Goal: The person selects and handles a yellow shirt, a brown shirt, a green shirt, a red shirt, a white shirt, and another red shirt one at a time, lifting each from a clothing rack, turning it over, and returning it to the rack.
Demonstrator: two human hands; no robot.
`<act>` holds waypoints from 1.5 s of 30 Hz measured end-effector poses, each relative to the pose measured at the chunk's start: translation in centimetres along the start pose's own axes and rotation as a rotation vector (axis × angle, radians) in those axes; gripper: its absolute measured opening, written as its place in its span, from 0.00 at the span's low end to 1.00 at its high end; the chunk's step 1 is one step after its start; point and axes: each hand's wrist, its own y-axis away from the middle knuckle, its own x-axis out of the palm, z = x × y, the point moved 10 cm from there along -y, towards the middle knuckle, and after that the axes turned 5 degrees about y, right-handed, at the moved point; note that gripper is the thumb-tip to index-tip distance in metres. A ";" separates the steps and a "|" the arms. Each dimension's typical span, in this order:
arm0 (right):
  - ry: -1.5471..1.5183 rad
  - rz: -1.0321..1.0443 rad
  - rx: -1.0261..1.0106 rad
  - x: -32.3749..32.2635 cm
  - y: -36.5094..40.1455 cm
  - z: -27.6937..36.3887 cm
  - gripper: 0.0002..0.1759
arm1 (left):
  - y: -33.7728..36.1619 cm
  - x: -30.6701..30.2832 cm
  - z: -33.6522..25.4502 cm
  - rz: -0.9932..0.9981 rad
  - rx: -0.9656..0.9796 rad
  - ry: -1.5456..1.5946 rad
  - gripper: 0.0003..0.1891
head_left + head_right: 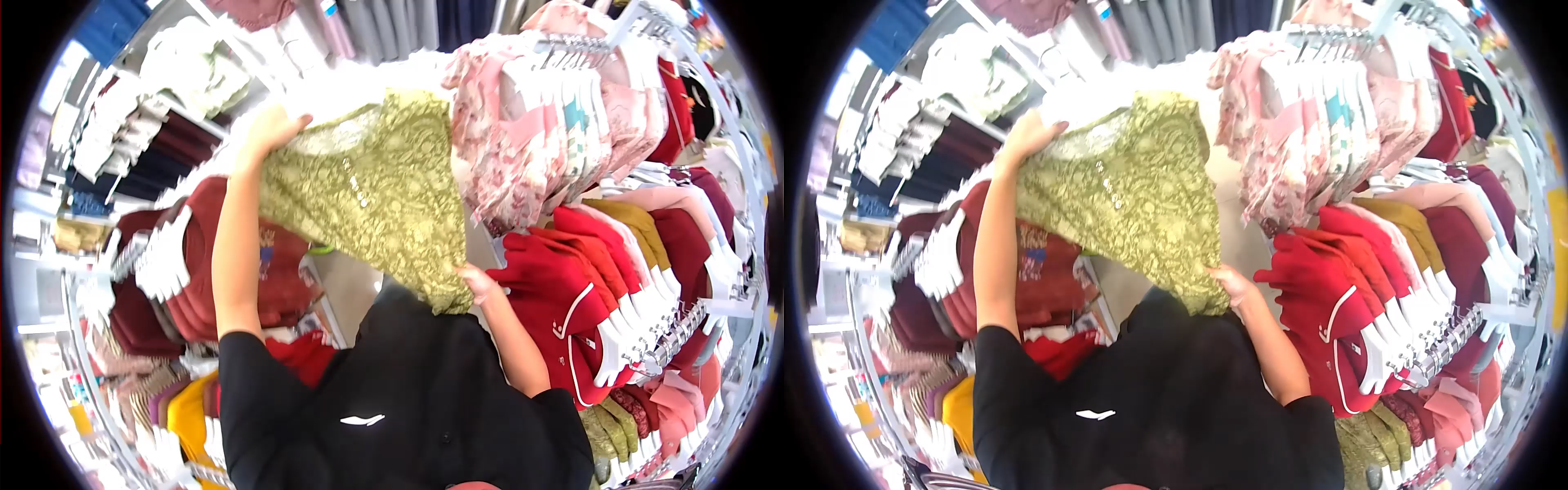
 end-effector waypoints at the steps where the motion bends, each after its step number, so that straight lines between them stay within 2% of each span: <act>1: -0.021 -0.006 0.029 0.1 -0.8 -0.2 0.32 | -0.8 0.4 0.6 0.058 -0.030 -0.024 0.26; 5: 0.213 -0.201 0.043 -0.3 -3.6 1.6 0.32 | -3.2 -1.2 -3.8 -0.143 0.158 0.082 0.26; 7: 0.253 -0.265 0.000 -0.3 -4.5 2.7 0.29 | -4.8 -1.1 -7.0 -0.124 0.308 0.162 0.22; 9: 0.433 -0.325 -0.051 -3.0 -6.0 2.5 0.30 | -5.5 -0.8 -11.1 -0.064 0.405 0.239 0.20; 11: 0.599 -0.517 -0.062 -0.6 -4.3 5.7 0.30 | -5.9 -0.1 -15.3 -0.074 0.537 0.237 0.16; 14: 0.810 -0.697 0.066 -4.7 -4.7 4.2 0.36 | -5.5 0.6 -22.3 -0.053 0.721 0.217 0.12; 15: 0.808 -0.735 0.050 -4.8 -4.4 4.1 0.39 | -5.4 0.9 -24.4 -0.037 0.779 0.208 0.11; 18: 0.709 -0.924 0.033 -2.6 -1.9 4.5 0.38 | -7.5 3.4 -28.6 -0.028 0.903 0.293 0.11; 21: 0.548 -1.061 -0.174 -4.4 -1.0 2.7 0.36 | -9.3 5.2 -32.2 -0.002 1.009 0.337 0.12; 24: 0.511 -1.348 -0.489 -6.8 0.8 1.3 0.31 | -11.7 8.6 -34.0 0.036 1.040 0.345 0.12; 27: 0.357 -1.333 -0.355 -9.0 1.5 -2.7 0.25 | -13.2 11.5 -35.2 0.084 1.053 0.363 0.12; 28: 0.415 -1.457 -0.430 -7.7 3.1 -2.4 0.18 | -13.7 12.6 -35.3 0.108 1.053 0.395 0.13; 29: 0.300 -1.434 -0.578 -7.7 3.2 -3.2 0.13 | -14.3 13.7 -35.2 0.127 1.046 0.425 0.13; 31: -0.014 -1.331 -0.731 -8.3 3.1 -5.7 0.09 | -15.6 16.1 -34.8 0.131 1.026 0.372 0.13; 36: -0.098 -1.405 -0.695 -7.5 4.7 -8.3 0.09 | -15.7 17.2 -34.3 0.049 1.117 0.406 0.12; 37: -0.107 -1.434 -0.691 -7.5 5.2 -9.1 0.09 | -16.9 18.5 -33.9 0.079 1.088 0.364 0.12; 38: -0.124 -1.428 -0.678 -7.7 5.0 -9.5 0.09 | -17.4 19.0 -33.9 0.031 1.183 0.458 0.12; 39: -0.081 -1.425 -0.679 -7.8 5.1 -9.5 0.10 | -18.0 19.5 -33.7 0.072 1.124 0.402 0.12; 42: -0.008 -1.444 -0.694 -10.3 4.9 -10.5 0.11 | -18.2 19.7 -32.8 -0.004 1.169 0.451 0.10; 43: 0.003 -1.470 -0.694 -10.2 5.6 -10.4 0.10 | -18.4 19.9 -32.0 -0.102 1.112 0.364 0.13; 45: 0.037 -1.502 -0.695 -9.9 7.7 -9.4 0.10 | -16.5 19.2 -31.8 -0.110 1.052 0.337 0.22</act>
